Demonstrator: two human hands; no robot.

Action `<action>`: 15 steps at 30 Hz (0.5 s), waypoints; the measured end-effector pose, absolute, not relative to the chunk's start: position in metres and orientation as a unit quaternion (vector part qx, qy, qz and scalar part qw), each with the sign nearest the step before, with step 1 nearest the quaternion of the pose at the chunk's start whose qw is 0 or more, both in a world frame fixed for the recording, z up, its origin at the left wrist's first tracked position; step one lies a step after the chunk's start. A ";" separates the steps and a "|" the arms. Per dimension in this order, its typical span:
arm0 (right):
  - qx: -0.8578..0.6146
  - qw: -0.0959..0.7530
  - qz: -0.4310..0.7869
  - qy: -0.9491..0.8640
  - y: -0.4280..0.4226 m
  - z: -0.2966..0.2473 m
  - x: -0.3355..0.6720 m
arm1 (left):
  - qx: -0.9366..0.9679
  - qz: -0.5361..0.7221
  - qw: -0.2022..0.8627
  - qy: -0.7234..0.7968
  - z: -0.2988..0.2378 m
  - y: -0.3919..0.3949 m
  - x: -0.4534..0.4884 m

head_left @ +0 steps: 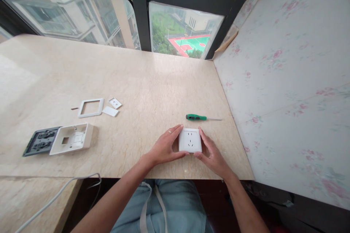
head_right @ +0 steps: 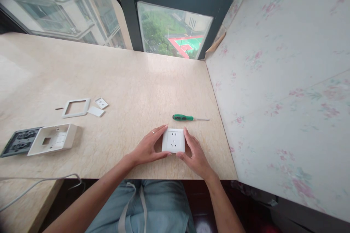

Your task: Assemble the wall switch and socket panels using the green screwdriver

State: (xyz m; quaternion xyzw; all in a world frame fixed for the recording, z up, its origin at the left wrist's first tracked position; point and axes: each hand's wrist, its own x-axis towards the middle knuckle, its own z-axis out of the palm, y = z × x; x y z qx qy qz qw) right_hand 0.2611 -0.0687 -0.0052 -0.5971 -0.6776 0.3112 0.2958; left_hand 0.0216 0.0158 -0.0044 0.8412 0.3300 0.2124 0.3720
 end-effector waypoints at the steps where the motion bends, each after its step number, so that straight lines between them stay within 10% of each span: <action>1: -0.597 0.295 0.306 -0.680 -0.069 -0.006 0.260 | 0.840 0.213 0.373 0.330 -0.004 0.016 0.022; 15: -0.599 0.312 0.269 -0.687 -0.068 -0.009 0.259 | 0.800 0.239 0.424 0.351 -0.001 0.018 0.022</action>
